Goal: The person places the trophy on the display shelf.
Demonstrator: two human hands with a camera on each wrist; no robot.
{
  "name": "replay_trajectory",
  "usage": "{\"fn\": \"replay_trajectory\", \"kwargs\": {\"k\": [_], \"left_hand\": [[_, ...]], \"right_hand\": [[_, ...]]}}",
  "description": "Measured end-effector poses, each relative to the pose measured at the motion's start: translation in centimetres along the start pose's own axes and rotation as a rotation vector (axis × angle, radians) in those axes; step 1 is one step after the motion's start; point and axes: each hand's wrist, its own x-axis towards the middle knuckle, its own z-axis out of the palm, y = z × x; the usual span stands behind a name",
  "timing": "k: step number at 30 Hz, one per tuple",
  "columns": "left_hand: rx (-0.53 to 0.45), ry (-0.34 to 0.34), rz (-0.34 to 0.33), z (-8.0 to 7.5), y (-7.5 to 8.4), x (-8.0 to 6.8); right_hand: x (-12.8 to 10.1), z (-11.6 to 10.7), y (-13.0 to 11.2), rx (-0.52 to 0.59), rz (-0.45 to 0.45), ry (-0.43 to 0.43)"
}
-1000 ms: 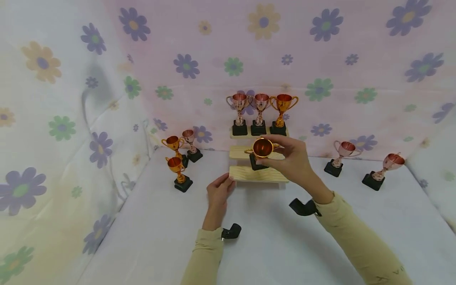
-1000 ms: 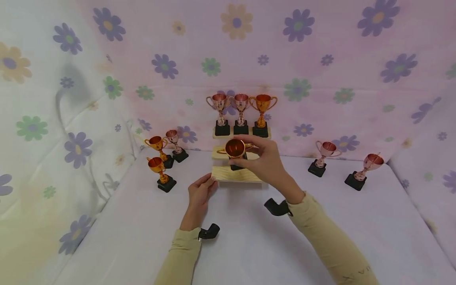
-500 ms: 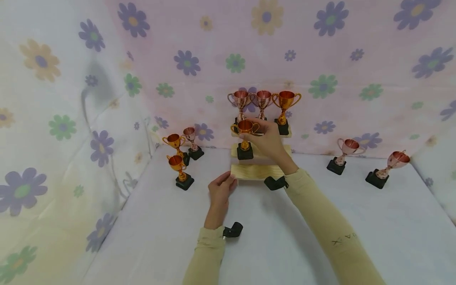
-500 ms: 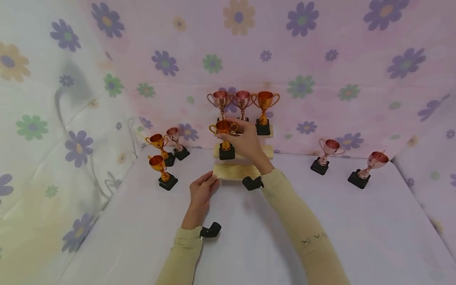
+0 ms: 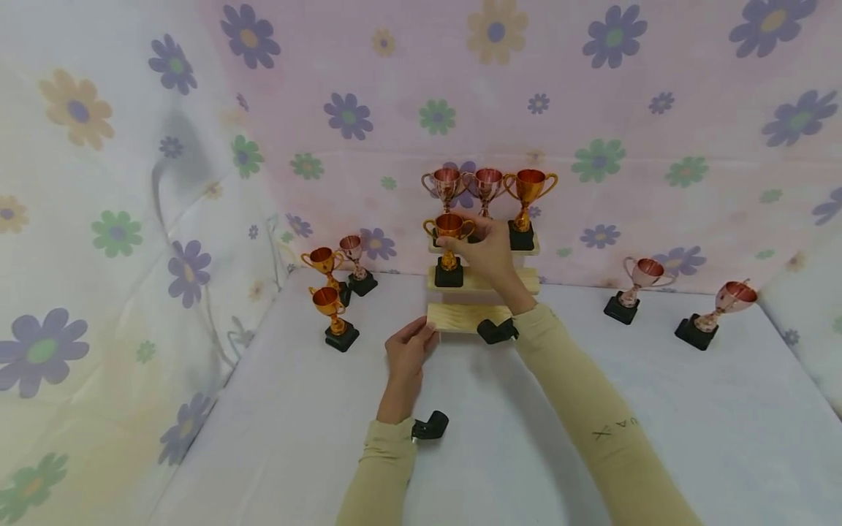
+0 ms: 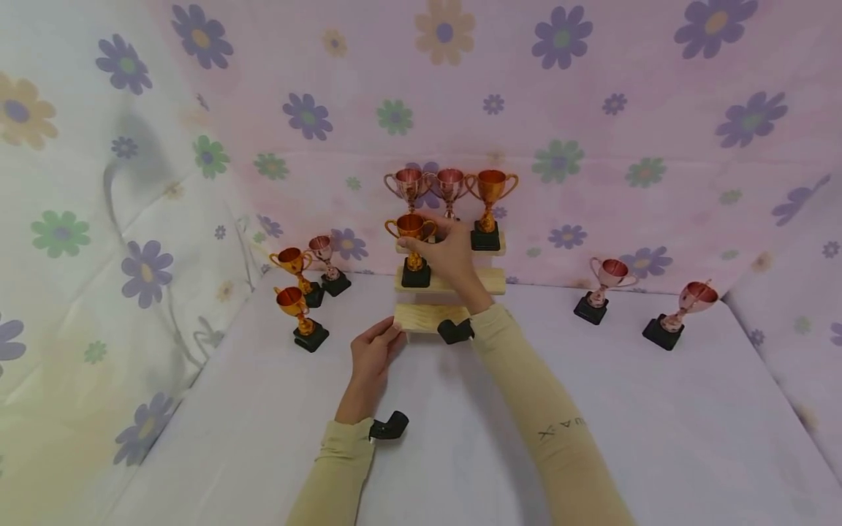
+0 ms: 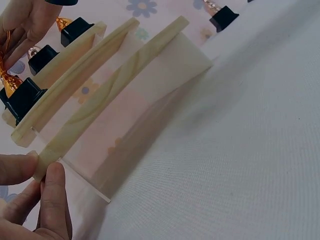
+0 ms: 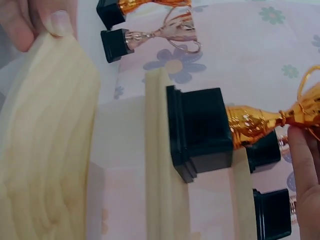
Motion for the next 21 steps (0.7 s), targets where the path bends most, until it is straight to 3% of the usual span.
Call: {"fn": "replay_trajectory", "kwargs": {"k": [8, 15, 21], "left_hand": [[-0.004, -0.005, 0.004, 0.1, -0.2, 0.1], [-0.014, -0.003, -0.002, 0.2, -0.2, 0.2], [-0.013, 0.003, 0.004, 0.1, -0.2, 0.2]], "right_hand": [[-0.6, 0.6, -0.8, -0.031, 0.011, 0.047], [0.1, 0.7, 2.7, 0.013, -0.011, 0.05], [-0.2, 0.8, 3.6, 0.056, 0.029, 0.029]]}}
